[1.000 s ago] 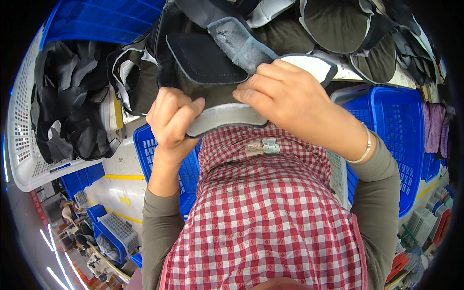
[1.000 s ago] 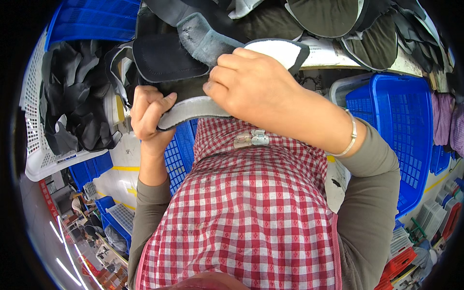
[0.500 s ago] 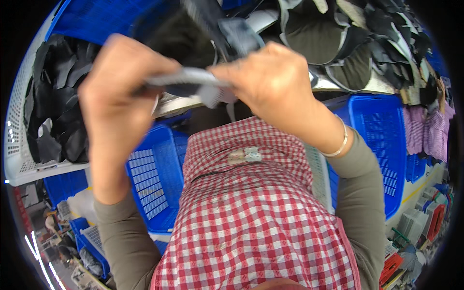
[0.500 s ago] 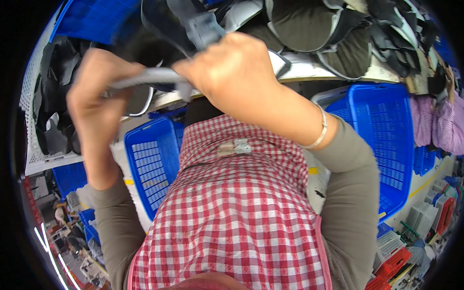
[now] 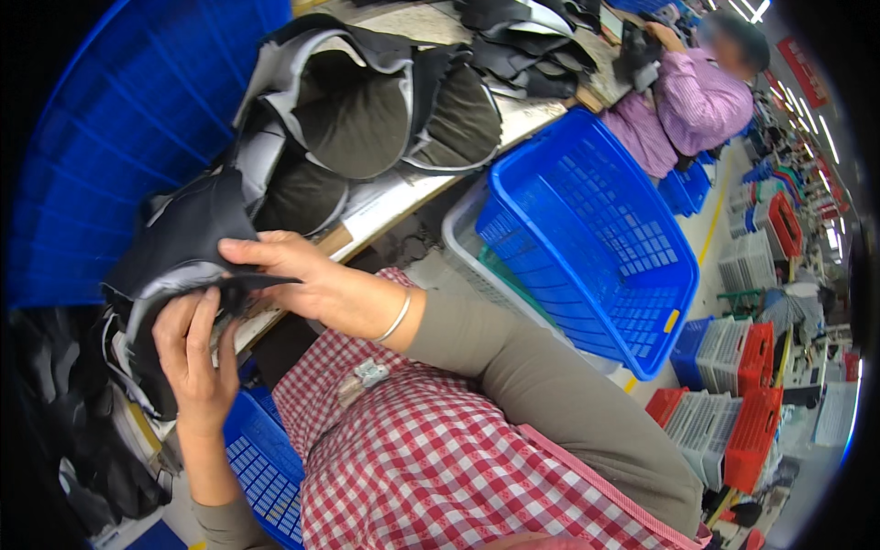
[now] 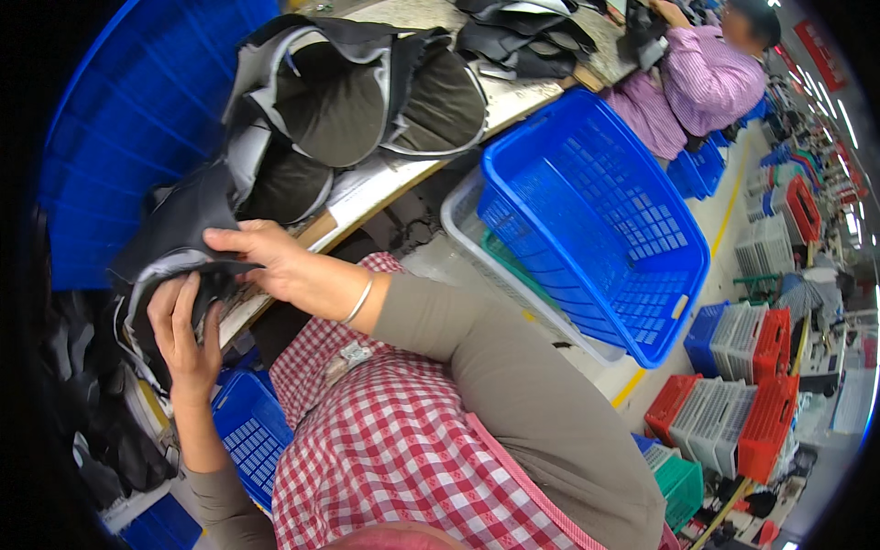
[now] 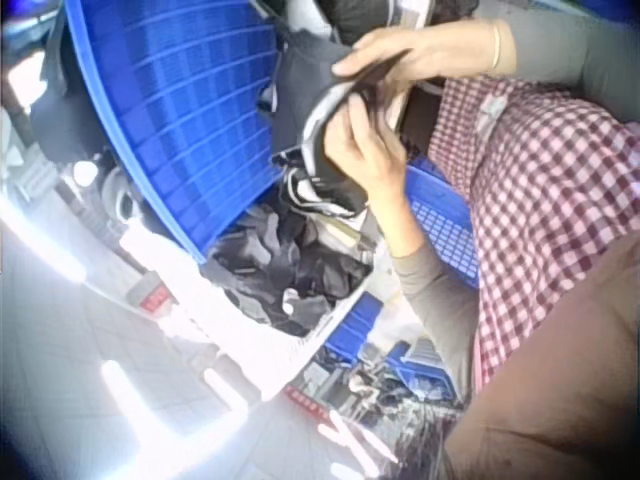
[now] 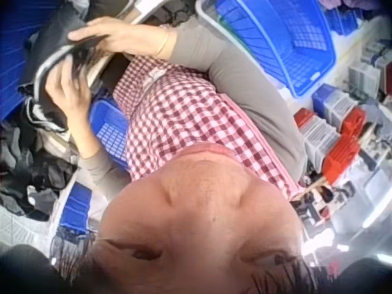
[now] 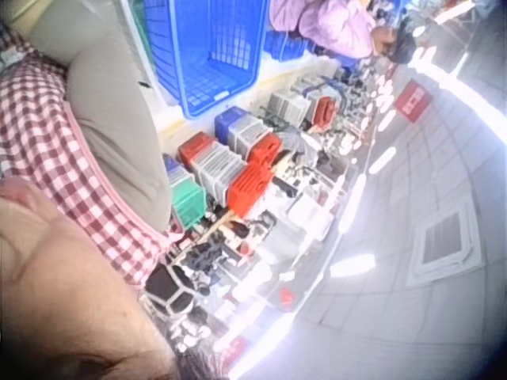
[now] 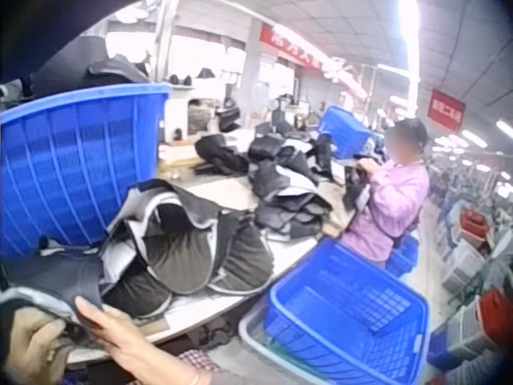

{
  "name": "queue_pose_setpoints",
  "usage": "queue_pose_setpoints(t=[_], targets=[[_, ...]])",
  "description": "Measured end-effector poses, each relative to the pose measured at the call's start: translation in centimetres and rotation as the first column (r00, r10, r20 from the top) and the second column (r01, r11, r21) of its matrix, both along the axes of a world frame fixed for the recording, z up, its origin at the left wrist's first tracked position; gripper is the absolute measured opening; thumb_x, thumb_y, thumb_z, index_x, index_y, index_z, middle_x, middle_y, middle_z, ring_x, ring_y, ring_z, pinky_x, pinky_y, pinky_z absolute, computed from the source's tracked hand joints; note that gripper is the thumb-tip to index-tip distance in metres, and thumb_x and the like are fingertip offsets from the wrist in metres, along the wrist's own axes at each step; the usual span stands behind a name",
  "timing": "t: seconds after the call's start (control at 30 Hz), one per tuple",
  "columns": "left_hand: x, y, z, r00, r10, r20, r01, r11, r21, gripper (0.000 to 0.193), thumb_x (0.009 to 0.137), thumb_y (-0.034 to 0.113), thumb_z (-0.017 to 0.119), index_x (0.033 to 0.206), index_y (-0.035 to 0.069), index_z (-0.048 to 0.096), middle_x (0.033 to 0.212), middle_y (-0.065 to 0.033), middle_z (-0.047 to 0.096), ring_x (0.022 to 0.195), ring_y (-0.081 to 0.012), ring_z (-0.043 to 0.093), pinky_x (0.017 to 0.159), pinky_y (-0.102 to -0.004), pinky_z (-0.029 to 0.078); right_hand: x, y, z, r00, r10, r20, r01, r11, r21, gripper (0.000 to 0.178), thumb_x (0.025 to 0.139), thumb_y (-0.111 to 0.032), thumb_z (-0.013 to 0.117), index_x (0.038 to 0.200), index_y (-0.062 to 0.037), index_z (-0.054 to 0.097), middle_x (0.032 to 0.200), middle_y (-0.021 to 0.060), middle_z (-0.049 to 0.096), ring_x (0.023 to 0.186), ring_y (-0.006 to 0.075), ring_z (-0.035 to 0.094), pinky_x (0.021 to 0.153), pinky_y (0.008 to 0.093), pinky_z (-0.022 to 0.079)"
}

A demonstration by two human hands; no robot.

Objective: The person picks up black shoe parts from a table, aligns edges, and presses them together by hand. The person turns the parts over and repeats the process with additional pieces, placing finished assemblies on the table.

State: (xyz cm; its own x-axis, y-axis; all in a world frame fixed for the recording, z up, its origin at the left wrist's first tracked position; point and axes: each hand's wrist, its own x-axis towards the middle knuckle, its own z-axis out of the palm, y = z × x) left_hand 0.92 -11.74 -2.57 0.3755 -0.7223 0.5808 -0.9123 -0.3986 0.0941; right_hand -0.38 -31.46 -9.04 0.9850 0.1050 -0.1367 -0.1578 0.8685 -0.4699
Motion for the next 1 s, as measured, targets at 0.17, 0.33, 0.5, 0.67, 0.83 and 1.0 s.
queue_pose_setpoints(t=[0.17, 0.33, 0.5, 0.67, 0.83, 1.0], targets=[[1.9, -0.4, -1.2, 0.994, -0.083, 0.07, 0.056, 0.946, 0.32, 0.039, 0.081, 0.001, 0.072, 0.119, 0.005, 0.074, 0.117, -0.0111, 0.068, 0.113, -0.0316, 0.063, 0.099, -0.0446, 0.051, 0.7, 0.0, -0.3, 0.999, -0.026, -0.038, 0.027, 0.999, 0.046, 0.02, 0.094, -0.023, 0.078, 0.1, -0.006, 0.071, 0.095, 0.0062, 0.074, 0.08, 0.0166, 0.07, 0.072, 0.0308, 0.057], [0.3, -4.8, 2.2, 0.964, -0.203, 0.172, 0.151, 0.949, 0.277, 0.029, 0.079, 0.005, 0.069, 0.108, 0.001, 0.074, 0.112, -0.0138, 0.071, 0.105, -0.0365, 0.066, 0.079, -0.0424, 0.055, 1.0, -0.1, 0.1, 0.998, -0.03, -0.059, 0.034, 0.997, 0.067, 0.023, 0.093, -0.025, 0.08, 0.102, -0.0055, 0.071, 0.096, 0.0068, 0.074, 0.076, 0.0164, 0.069, 0.07, 0.0324, 0.056], [-1.8, -4.3, 6.1, 0.891, -0.04, 0.453, 0.066, 0.997, -0.041, 0.038, 0.085, -0.001, 0.077, 0.122, 0.004, 0.072, 0.122, -0.0127, 0.07, 0.11, -0.0324, 0.064, 0.096, -0.0453, 0.049, -0.2, -0.2, 1.1, 0.999, -0.032, -0.016, 0.03, 0.994, -0.103, 0.027, 0.094, -0.029, 0.079, 0.103, -0.0046, 0.072, 0.092, 0.0063, 0.074, 0.074, 0.0136, 0.068, 0.067, 0.0274, 0.055], [-1.0, -2.5, 4.4, 0.987, 0.158, 0.013, -0.158, 0.971, 0.179, 0.023, 0.071, 0.005, 0.075, 0.094, 0.007, 0.071, 0.092, -0.0044, 0.067, 0.093, -0.026, 0.065, 0.066, -0.0368, 0.056, -1.1, -0.5, 0.9, 0.997, -0.047, -0.056, 0.035, 0.981, -0.191, 0.027, 0.094, -0.025, 0.078, 0.105, -0.0017, 0.071, 0.095, 0.0084, 0.073, 0.078, 0.0143, 0.071, 0.07, 0.0289, 0.06], [-2.0, -1.4, -0.3, 0.922, 0.242, -0.303, -0.266, 0.963, -0.041, 0.011, 0.086, 0.012, 0.074, 0.095, 0.004, 0.07, 0.083, -0.009, 0.067, 0.074, -0.0297, 0.07, 0.063, -0.0406, 0.056, -1.0, 0.3, 0.1, 0.993, -0.118, -0.02, 0.109, 0.96, -0.257, 0.027, 0.097, -0.024, 0.076, 0.113, -0.0024, 0.071, 0.103, 0.004, 0.074, 0.088, 0.0134, 0.071, 0.078, 0.0294, 0.059], [-3.0, -1.2, -2.1, 0.864, 0.193, -0.465, -0.367, 0.873, -0.32, 0.017, 0.086, 0.014, 0.079, 0.1, 0.005, 0.077, 0.088, -0.0121, 0.067, 0.087, -0.0305, 0.06, 0.079, -0.0385, 0.051, -1.0, 0.5, -1.7, 0.986, -0.148, -0.079, 0.123, 0.959, -0.255, 0.014, 0.098, -0.023, 0.073, 0.102, -0.0097, 0.072, 0.097, 0.0004, 0.073, 0.083, 0.0134, 0.062, 0.079, 0.0302, 0.049]])
